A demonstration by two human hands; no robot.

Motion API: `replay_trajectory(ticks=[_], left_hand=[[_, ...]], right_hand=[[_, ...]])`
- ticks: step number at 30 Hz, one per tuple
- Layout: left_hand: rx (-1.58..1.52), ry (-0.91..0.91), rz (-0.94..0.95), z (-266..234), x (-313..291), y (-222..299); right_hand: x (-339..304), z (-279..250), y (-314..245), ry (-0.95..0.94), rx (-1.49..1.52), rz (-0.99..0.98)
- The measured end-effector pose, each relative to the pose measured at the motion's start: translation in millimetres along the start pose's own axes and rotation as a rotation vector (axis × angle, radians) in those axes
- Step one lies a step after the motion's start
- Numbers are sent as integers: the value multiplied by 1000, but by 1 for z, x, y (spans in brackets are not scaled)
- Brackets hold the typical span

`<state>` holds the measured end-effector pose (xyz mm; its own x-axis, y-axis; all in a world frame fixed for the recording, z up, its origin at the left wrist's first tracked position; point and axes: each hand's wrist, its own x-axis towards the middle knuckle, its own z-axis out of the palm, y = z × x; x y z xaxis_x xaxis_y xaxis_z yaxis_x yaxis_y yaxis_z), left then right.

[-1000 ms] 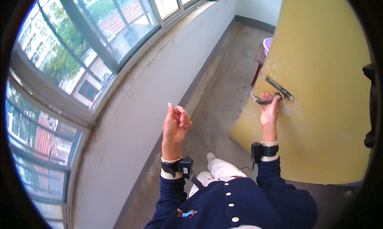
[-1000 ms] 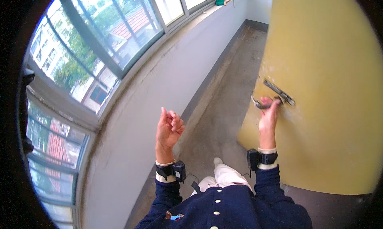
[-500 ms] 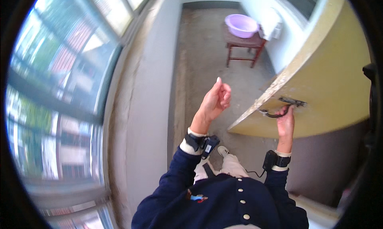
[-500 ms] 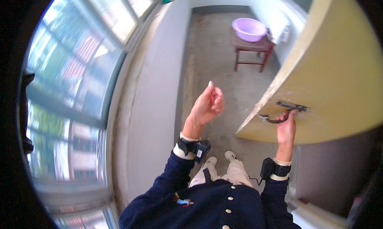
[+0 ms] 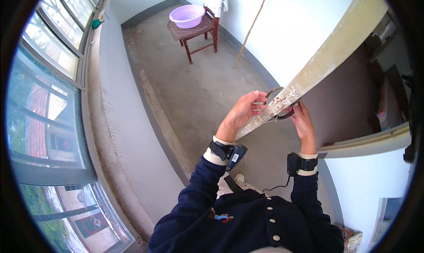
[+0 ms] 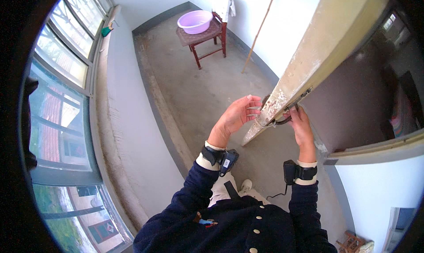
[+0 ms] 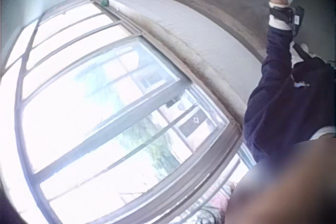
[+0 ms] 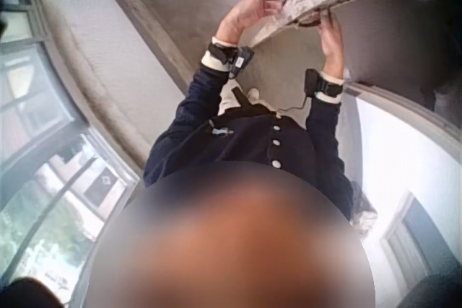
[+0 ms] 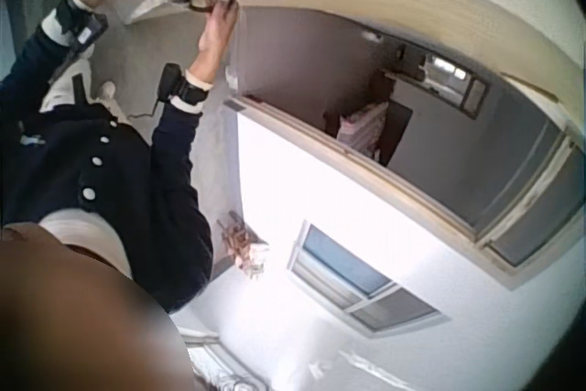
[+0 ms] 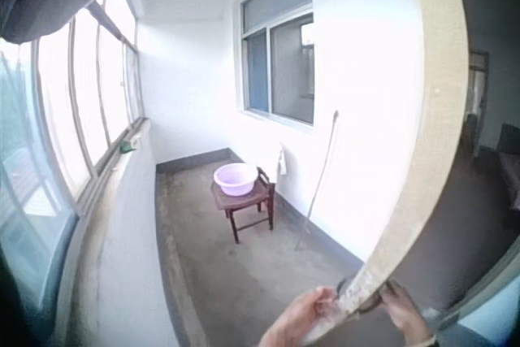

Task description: The person removes clothes from hangers, places them on a bed, and then folds a yellow cloth. They also move shoes on a balcony and handle a broom.

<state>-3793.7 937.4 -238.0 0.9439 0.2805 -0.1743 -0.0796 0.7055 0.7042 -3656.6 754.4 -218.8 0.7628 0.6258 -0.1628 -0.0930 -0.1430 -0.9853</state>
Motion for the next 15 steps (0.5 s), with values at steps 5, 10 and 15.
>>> replay_trajectory(ticks=[5, 10, 15], left_hand=[[-54, -144, -99, -3, 11, -1], [21, -145, -198, -2, 14, 8], [-21, -311, -265, 4, 26, 21]], right_hand=[[-47, 5, -30, -37, -919, -87], [-110, 12, -58, -206, -465, 93], [-150, -19, -67, 80, -381, 194]])
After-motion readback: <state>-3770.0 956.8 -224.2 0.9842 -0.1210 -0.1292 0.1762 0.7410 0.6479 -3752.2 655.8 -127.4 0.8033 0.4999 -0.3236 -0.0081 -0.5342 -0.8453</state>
